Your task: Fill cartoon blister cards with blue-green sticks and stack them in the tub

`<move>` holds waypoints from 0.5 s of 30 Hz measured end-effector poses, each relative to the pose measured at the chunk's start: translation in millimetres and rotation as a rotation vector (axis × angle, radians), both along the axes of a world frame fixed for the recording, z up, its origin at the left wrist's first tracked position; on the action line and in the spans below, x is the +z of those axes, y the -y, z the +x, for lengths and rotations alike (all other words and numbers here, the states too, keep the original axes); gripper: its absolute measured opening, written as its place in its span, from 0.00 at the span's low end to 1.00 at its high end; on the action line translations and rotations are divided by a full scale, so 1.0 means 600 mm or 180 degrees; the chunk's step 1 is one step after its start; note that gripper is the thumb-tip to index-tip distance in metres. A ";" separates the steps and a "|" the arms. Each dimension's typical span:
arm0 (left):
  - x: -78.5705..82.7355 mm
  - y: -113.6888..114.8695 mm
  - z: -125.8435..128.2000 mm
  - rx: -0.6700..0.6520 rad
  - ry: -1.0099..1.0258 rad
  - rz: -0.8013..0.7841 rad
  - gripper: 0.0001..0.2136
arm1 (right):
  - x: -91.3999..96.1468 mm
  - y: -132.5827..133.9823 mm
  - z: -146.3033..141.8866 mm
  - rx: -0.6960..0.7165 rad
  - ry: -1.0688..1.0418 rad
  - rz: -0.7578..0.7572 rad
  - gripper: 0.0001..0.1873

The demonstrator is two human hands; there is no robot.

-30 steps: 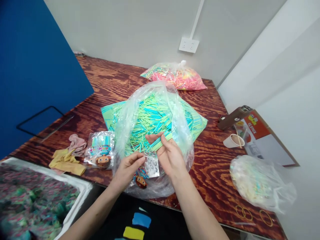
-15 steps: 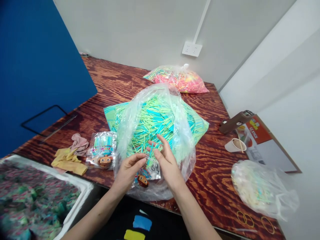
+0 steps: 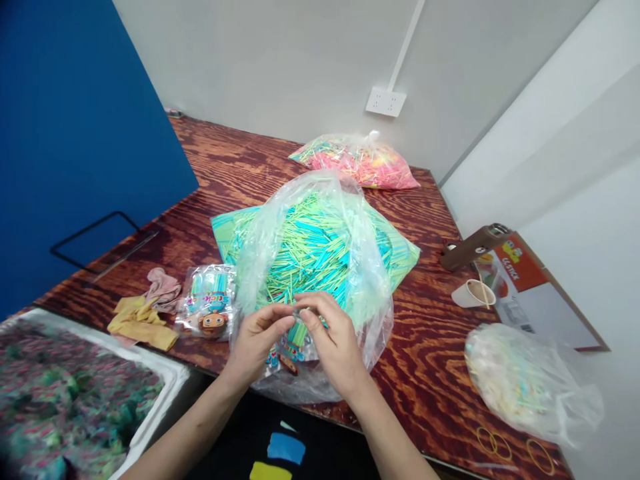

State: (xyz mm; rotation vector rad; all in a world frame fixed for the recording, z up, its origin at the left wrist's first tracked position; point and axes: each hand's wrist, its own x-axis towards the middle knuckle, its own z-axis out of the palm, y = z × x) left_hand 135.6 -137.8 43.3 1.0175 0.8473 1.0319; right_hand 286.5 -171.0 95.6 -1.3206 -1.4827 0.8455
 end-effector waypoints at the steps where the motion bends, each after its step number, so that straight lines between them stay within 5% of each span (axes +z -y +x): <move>1: 0.001 0.000 0.000 -0.0005 -0.0010 0.0000 0.07 | 0.001 -0.001 -0.001 0.0060 0.0056 -0.0010 0.10; 8: 0.005 -0.004 -0.002 0.0126 0.0159 -0.0065 0.06 | 0.002 0.005 -0.001 -0.0232 0.0564 0.0134 0.07; 15: 0.046 -0.002 -0.006 0.0219 -0.0146 0.0885 0.05 | 0.022 0.003 -0.007 0.0057 0.0987 0.0173 0.08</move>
